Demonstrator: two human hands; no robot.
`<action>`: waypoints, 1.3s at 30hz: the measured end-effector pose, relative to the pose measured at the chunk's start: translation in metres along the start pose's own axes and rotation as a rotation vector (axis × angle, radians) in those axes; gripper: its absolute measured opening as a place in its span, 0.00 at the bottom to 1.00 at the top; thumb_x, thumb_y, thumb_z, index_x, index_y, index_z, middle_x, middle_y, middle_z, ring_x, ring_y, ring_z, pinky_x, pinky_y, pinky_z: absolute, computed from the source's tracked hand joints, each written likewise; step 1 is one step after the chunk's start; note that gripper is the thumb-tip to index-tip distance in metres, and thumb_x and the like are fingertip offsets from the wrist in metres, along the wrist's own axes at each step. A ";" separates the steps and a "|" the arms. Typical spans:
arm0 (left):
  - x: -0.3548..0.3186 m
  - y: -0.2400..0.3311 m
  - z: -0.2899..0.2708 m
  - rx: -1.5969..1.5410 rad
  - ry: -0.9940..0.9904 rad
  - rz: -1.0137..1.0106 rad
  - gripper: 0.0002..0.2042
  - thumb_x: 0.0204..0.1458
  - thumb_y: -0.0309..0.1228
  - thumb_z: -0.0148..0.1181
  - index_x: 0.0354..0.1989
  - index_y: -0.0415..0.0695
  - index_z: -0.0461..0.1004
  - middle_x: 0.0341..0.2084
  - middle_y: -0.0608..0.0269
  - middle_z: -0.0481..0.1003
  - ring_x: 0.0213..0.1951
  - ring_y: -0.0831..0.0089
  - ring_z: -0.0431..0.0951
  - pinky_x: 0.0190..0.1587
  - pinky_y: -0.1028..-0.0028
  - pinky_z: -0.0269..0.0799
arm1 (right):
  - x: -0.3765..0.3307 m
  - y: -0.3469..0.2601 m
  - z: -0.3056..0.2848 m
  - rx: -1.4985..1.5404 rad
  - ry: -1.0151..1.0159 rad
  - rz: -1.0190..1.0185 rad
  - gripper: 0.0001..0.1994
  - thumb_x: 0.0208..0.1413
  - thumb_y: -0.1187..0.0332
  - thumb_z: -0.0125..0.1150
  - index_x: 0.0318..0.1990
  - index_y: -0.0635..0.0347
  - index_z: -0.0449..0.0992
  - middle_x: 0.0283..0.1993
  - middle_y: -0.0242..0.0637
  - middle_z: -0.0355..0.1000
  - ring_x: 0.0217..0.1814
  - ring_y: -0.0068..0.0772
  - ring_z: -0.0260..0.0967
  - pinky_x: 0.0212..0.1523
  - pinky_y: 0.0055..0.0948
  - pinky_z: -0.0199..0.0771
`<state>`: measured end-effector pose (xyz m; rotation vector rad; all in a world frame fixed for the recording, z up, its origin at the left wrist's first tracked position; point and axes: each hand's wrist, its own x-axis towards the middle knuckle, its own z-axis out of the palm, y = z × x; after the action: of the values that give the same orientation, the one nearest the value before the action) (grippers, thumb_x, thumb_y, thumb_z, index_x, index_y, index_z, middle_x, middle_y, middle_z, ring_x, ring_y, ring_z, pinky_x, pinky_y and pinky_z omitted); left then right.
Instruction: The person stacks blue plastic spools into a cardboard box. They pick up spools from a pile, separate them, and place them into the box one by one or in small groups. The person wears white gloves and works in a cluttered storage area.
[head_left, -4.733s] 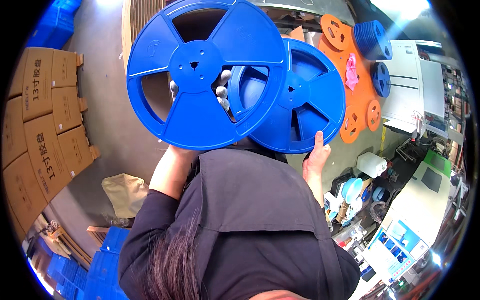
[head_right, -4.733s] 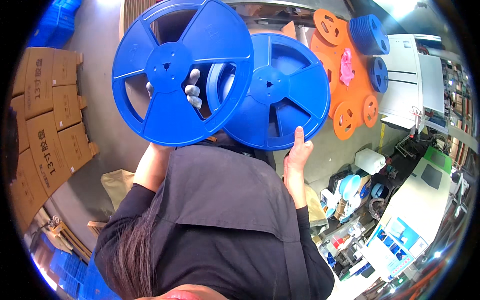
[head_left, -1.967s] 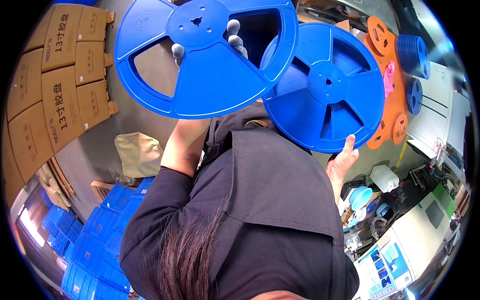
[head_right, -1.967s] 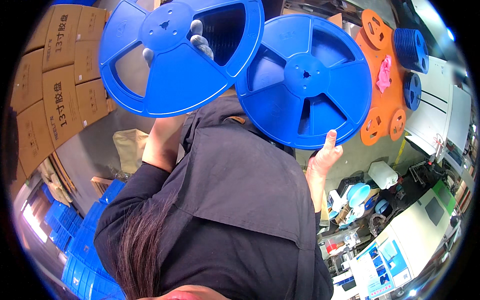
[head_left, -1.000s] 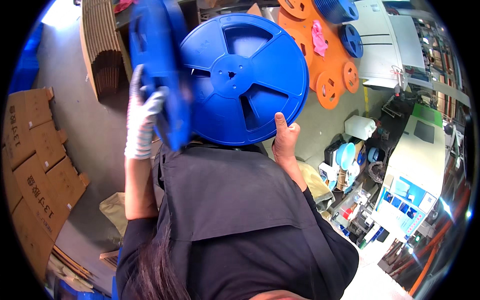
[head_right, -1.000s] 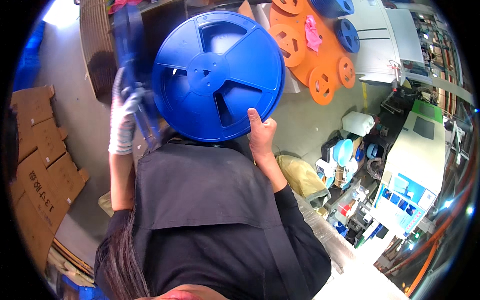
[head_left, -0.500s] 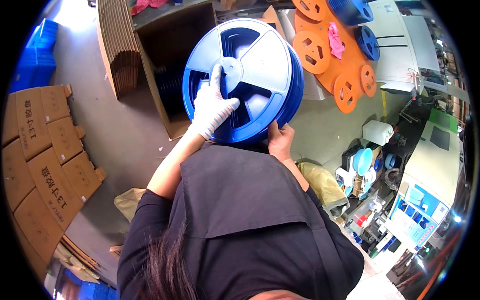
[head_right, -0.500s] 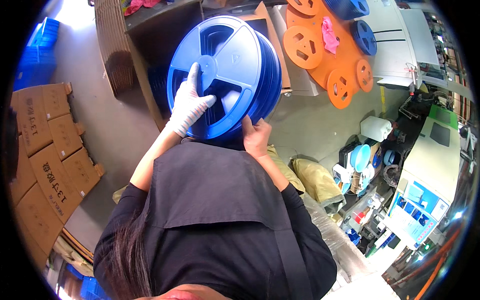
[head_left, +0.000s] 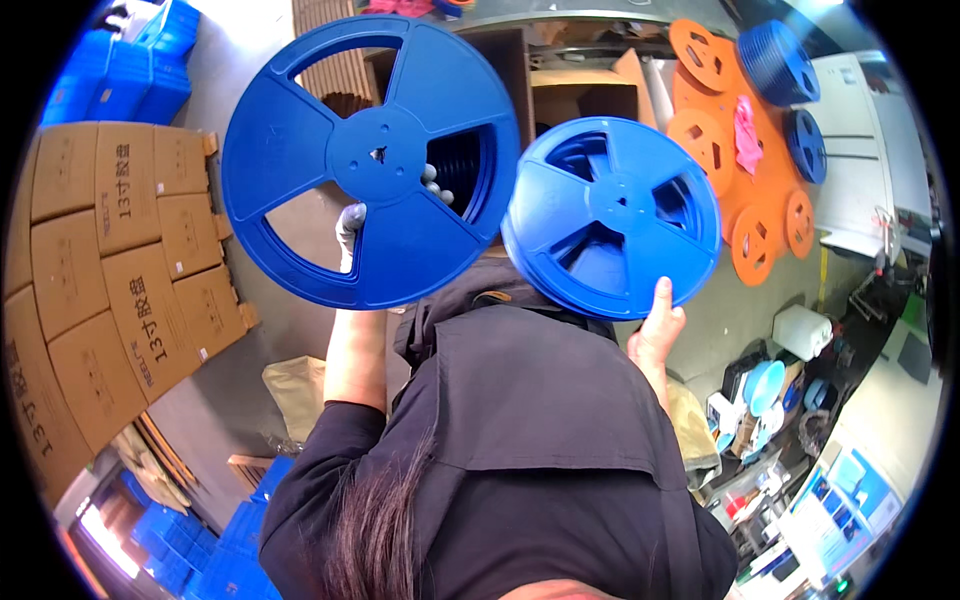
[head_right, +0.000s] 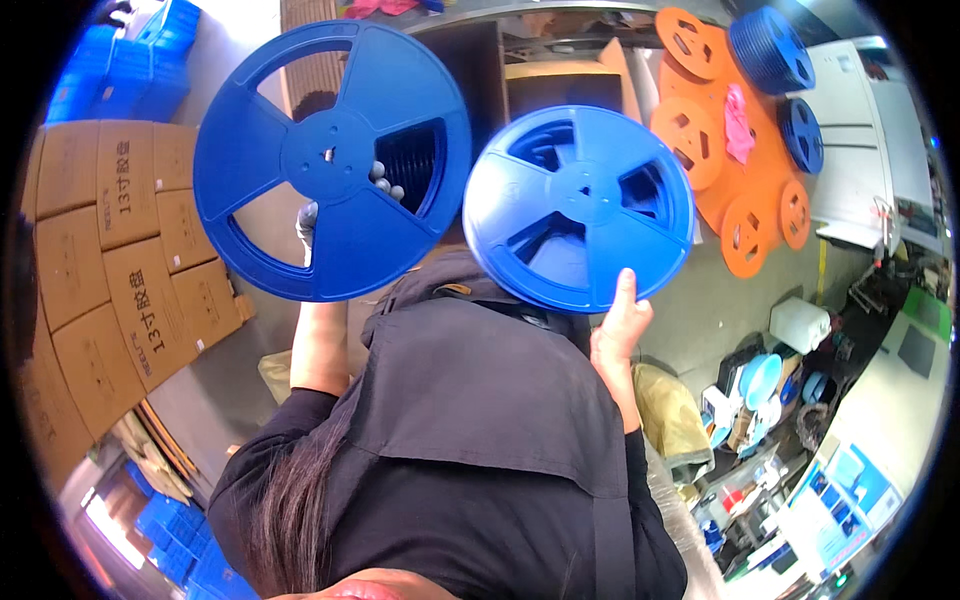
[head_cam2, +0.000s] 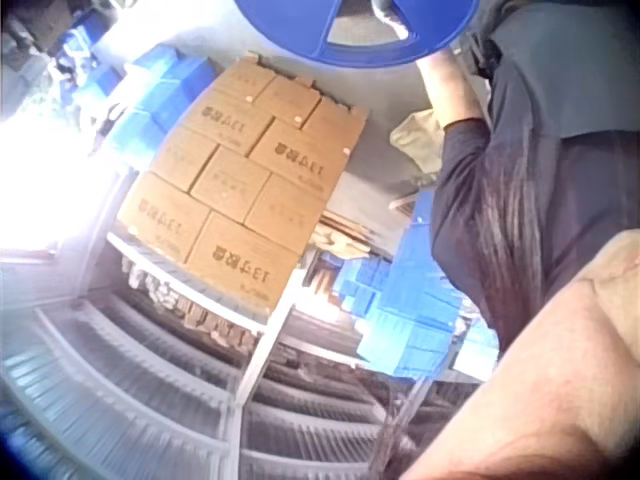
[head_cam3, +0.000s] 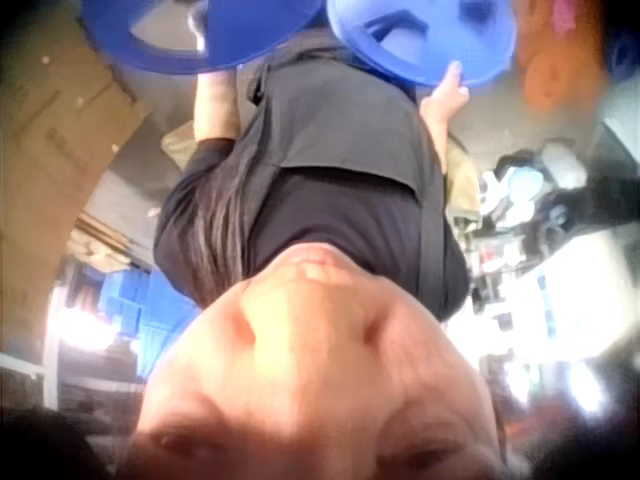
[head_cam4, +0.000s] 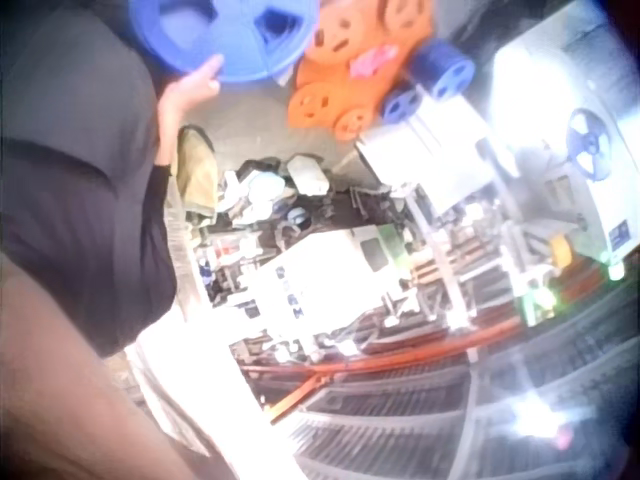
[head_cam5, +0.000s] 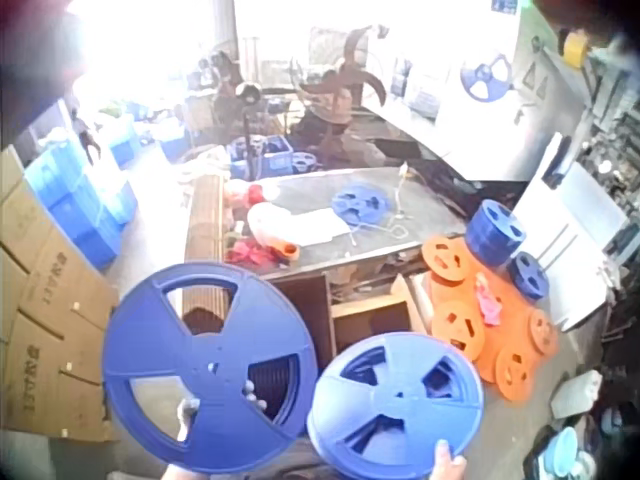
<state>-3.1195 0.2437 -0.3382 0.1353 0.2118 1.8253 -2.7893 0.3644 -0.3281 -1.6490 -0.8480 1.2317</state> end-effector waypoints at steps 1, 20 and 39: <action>-0.005 -0.007 0.000 -0.091 -0.034 0.038 0.36 0.45 0.41 0.66 0.59 0.34 0.58 0.48 0.46 0.70 0.56 0.54 0.70 0.62 0.57 0.64 | 0.004 0.001 -0.003 -0.002 -0.009 -0.023 0.16 0.57 0.60 0.62 0.35 0.69 0.76 0.33 0.34 0.73 0.31 0.21 0.66 0.34 0.25 0.68; -0.004 -0.030 -0.011 -0.533 -0.123 -0.145 0.41 0.34 0.42 0.71 0.58 0.37 0.60 0.50 0.46 0.70 0.62 0.52 0.62 0.66 0.53 0.56 | 0.013 -0.019 0.005 -0.071 -0.055 -0.088 0.19 0.57 0.56 0.62 0.37 0.70 0.74 0.35 0.37 0.73 0.33 0.27 0.68 0.36 0.29 0.72; -0.028 -0.004 -0.010 0.210 0.026 0.184 0.43 0.45 0.54 0.63 0.63 0.38 0.55 0.54 0.49 0.66 0.55 0.56 0.69 0.62 0.59 0.63 | 0.026 0.000 -0.022 0.119 -0.177 -0.237 0.17 0.52 0.62 0.68 0.42 0.64 0.73 0.43 0.36 0.72 0.44 0.30 0.69 0.48 0.32 0.70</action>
<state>-3.1102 0.2166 -0.3484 0.2867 0.4211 1.9854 -2.7611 0.3826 -0.3347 -1.3171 -1.0270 1.2472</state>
